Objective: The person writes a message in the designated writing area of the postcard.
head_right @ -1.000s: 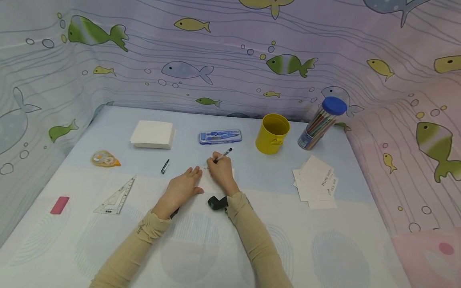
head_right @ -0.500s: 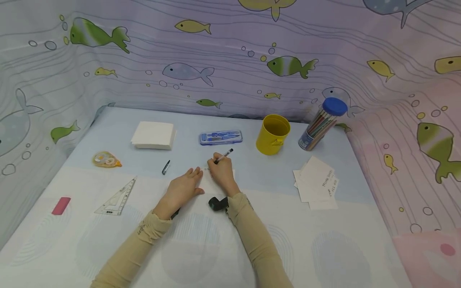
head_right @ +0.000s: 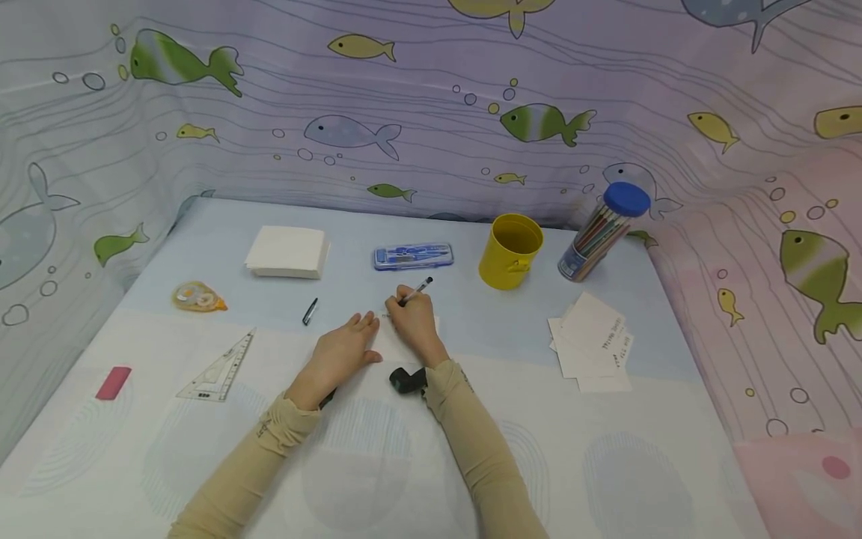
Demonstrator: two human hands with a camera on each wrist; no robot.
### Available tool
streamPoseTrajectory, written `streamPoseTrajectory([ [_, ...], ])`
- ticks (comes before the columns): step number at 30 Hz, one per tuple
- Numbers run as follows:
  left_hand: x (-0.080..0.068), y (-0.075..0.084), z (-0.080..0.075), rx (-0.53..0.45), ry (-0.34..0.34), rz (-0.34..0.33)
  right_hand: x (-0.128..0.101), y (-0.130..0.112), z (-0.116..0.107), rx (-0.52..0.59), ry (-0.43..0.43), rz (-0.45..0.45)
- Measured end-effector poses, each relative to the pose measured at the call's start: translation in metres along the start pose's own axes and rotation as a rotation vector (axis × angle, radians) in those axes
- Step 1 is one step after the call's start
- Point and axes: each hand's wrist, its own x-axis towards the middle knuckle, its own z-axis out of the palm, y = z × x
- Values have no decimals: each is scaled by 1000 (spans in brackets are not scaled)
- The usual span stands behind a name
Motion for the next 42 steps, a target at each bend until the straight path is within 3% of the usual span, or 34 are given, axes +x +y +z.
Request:
streamPoseTrajectory([
  [10,1,1,-2,-20,-30,-9,0,-2,-1,4,19,-11],
  [39,1,-1,1,-1,-6,7,0,-2,-1,24,-10,27],
  [42,1,-1,1,3,-10,9,-8,-24,-5,30,-3,47],
])
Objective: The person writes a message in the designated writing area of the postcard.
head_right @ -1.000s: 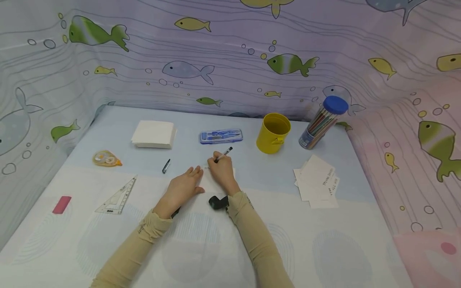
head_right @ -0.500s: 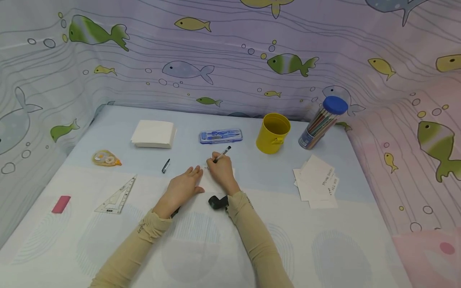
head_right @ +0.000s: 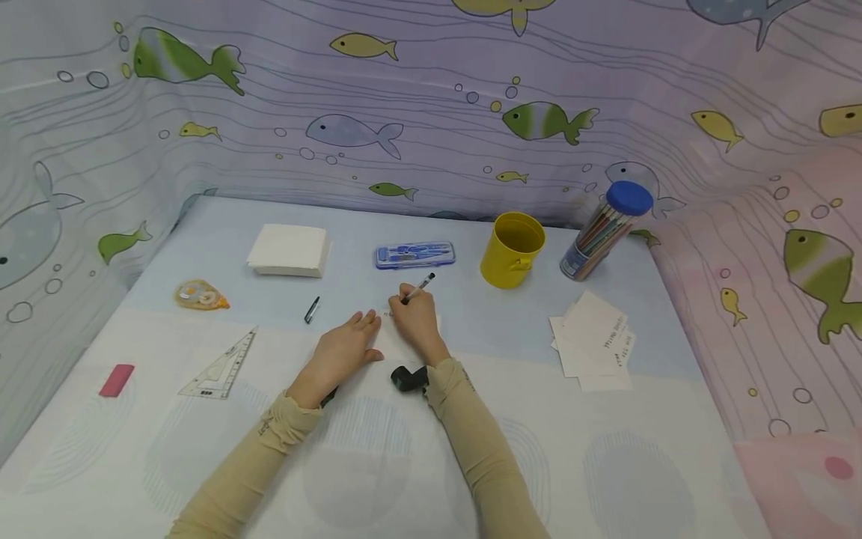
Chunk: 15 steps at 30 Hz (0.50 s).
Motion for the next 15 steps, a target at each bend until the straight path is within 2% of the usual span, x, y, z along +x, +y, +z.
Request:
streamPoseTrajectory([
  [4,-1,0,-1,5,2,3,-4,-7,1,2,12,4],
  [8,-2,0,-1,3,18,6,7,18,6,12,8,-25],
  [15,-1,-1,1,-8,67,11,10,22,4,3,-12,-36],
])
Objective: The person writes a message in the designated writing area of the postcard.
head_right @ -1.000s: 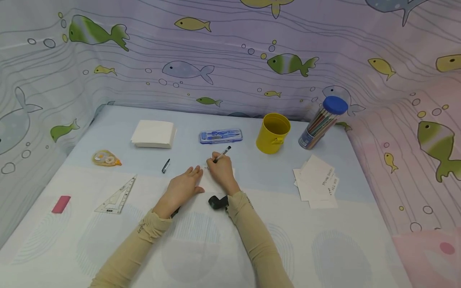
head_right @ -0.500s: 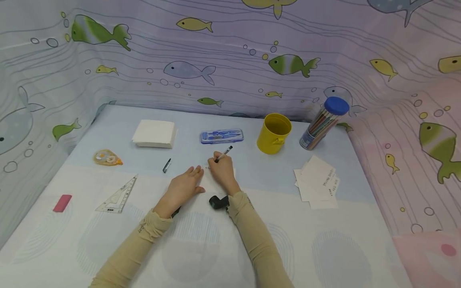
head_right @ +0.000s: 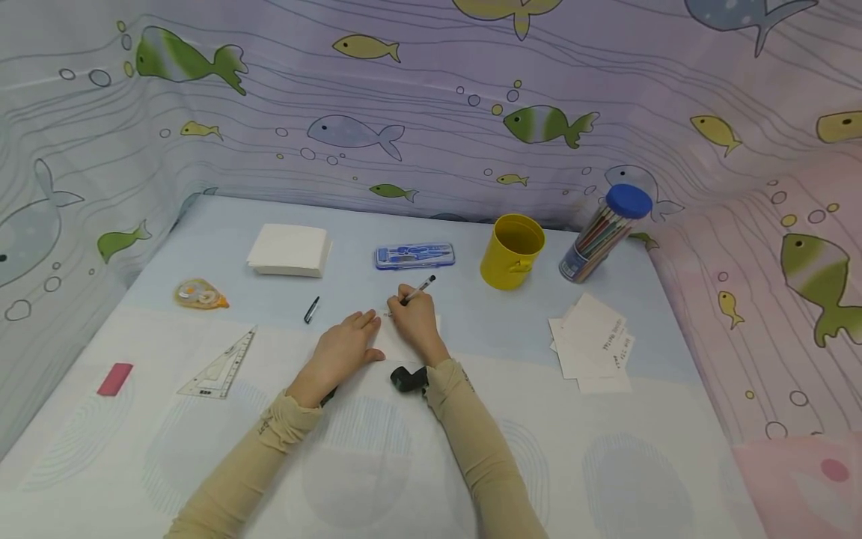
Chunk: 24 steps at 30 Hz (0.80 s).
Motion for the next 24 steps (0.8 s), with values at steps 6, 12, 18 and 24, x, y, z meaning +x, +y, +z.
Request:
streamPoseTrajectory([
  [6,1,0,4,8,28,-9,-1,-1,0,3,-5,15],
  [12,2,-1,6,-1,18,-22,-1,0,0,3,5,13],
  [18,1,-1,2,-16,-53,-51,-1,1,1,-15,-12,1],
  [24,0,0,-1,-23,-97,-54,1,0,0,-29,17,-6],
])
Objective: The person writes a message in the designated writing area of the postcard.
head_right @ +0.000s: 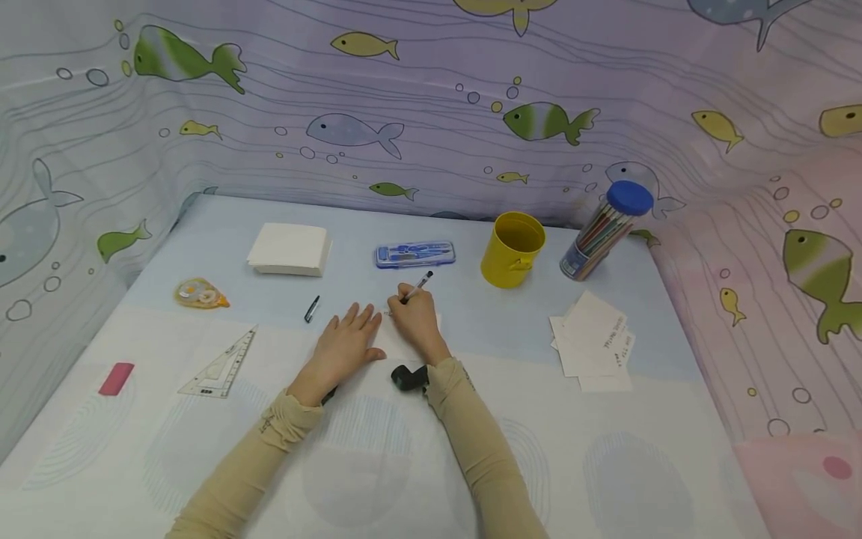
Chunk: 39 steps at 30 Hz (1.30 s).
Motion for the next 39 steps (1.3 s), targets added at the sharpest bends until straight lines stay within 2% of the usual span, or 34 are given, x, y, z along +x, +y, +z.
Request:
streamPoseTrajectory([
  [6,0,0,-1,-2,-7,15,1,3,0,3,76,-37],
  [12,1,-2,1,-31,-23,28,0,5,1,61,64,-13],
  [22,3,-4,2,-5,-45,30,-1,4,0,23,44,-36],
  [27,3,-4,2,2,-58,23,0,3,-1,38,17,-38],
  [39,4,-4,2,1,-59,17,0,4,0,33,47,-36],
])
